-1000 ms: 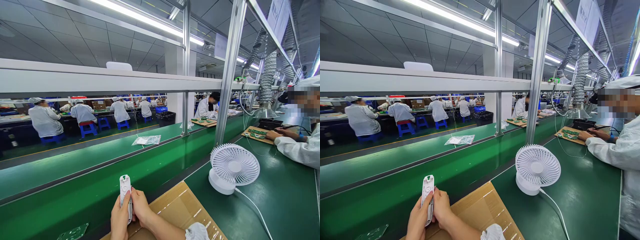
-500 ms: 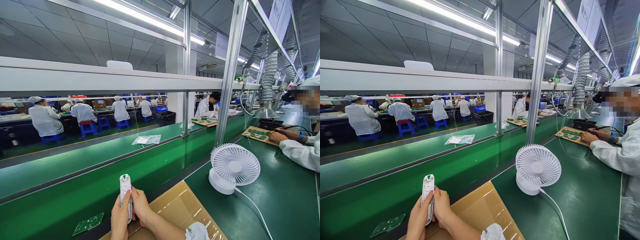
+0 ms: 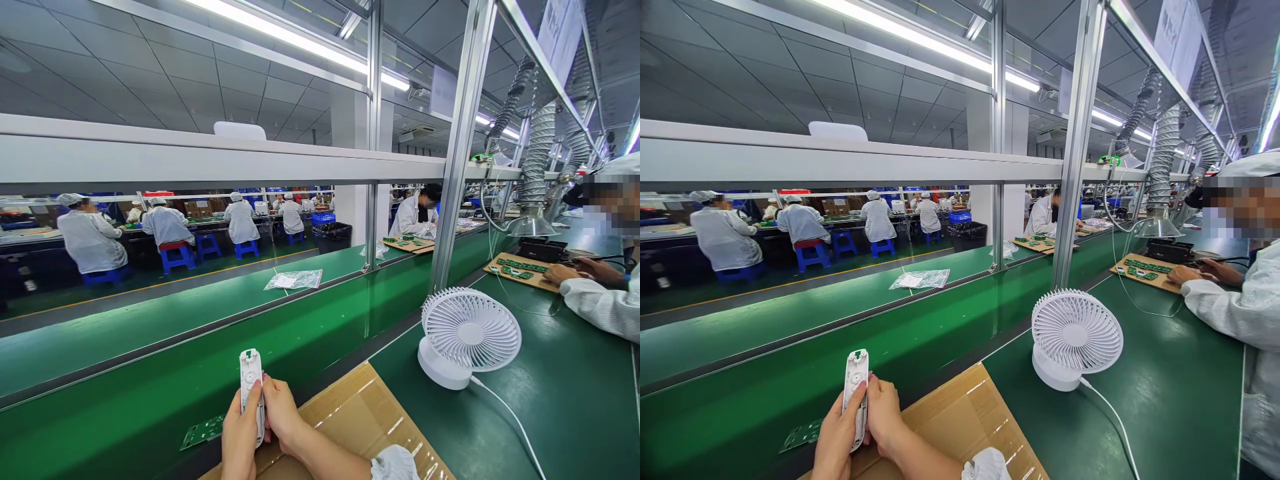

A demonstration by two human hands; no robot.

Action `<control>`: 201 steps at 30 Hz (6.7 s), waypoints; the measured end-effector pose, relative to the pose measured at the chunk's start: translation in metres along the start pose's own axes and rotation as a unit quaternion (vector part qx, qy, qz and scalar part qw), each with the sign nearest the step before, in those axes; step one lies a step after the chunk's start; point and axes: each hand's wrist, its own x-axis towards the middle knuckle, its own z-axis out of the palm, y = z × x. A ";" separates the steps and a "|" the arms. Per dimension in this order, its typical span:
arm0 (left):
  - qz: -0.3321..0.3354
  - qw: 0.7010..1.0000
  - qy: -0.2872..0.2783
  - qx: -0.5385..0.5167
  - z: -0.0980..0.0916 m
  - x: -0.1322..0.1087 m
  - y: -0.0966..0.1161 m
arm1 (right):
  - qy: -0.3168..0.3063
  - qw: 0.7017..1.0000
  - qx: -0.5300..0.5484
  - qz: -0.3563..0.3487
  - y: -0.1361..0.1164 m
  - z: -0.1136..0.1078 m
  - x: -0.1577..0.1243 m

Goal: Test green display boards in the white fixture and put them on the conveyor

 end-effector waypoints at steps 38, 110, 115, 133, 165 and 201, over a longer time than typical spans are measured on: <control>0.068 0.990 0.011 -0.121 0.003 -0.009 0.006 | 0.002 0.863 -0.484 -0.144 -0.025 -0.030 -0.005; 0.110 0.973 -0.161 -0.120 0.006 -0.039 0.020 | 0.012 0.875 -0.361 -0.321 -0.098 -0.049 -0.022; 0.121 0.972 -0.147 -0.141 0.005 -0.036 0.019 | -0.064 0.890 -0.323 -0.315 -0.100 -0.051 -0.025; 0.114 0.966 -0.151 -0.175 0.001 -0.035 0.022 | -0.120 0.909 -0.251 -0.311 -0.103 -0.048 -0.031; 0.127 0.966 -0.155 -0.166 0.002 -0.036 0.024 | -0.148 0.931 -0.199 -0.267 -0.103 -0.046 -0.030; 0.116 0.970 -0.117 -0.177 0.001 -0.038 0.023 | -0.125 0.901 -0.267 -0.320 -0.094 -0.044 -0.025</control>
